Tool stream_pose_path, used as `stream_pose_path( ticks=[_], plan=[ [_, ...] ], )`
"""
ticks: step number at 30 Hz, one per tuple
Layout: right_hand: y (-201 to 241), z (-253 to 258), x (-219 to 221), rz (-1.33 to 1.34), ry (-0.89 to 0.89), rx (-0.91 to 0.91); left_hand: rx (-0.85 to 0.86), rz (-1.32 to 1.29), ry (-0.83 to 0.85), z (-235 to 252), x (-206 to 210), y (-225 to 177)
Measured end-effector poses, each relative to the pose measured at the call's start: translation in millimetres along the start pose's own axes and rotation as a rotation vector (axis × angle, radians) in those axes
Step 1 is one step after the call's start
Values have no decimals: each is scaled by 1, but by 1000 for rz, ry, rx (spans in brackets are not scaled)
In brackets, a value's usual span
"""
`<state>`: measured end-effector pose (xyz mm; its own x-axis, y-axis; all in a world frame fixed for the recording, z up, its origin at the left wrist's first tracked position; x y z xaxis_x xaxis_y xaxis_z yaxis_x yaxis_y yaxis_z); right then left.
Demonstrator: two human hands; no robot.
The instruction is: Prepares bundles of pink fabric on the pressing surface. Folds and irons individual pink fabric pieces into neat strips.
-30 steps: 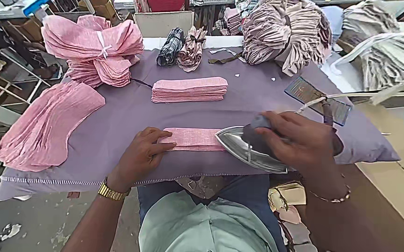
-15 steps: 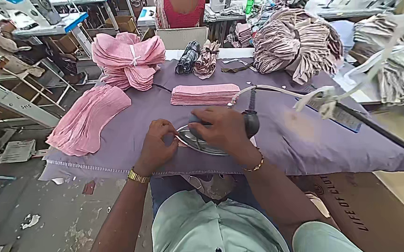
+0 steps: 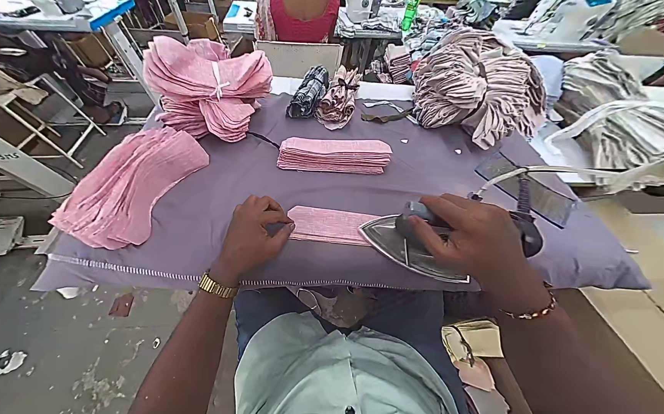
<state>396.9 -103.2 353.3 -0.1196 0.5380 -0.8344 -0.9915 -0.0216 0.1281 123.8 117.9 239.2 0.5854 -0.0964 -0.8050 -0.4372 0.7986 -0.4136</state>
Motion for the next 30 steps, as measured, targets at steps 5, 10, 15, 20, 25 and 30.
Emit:
stream_pose_path(
  ticks=[5,10,15,20,25,30],
  plan=[
    [-50,-19,-23,-10,-60,50,18,30,-30,-1,-2,-5],
    [-113,-4,-37,-42,-226,197,27,68,-38,-1,-4,-8],
    [-157,0,-12,-260,-164,349,21,-14,-26,1,-5,-5],
    [-172,0,3,-142,-178,287,-155,63,-223,19,-57,40],
    [-187,-8,7,-80,-187,325,-433,588,-331,40,-109,116],
    [-183,-5,3,-101,-224,340,-578,742,-310,41,-109,141]
  ],
)
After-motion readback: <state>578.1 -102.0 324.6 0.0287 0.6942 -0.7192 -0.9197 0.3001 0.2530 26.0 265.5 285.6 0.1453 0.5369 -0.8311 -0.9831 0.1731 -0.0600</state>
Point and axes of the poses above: each hand's wrist, its own z-axis towards the middle knuckle, its own x-axis out of the palm, y = z × x, the point moved 7 cm from there along z, towards the middle knuckle, and after that the axes turned 6 degrees about z, right-handed, at the moved point
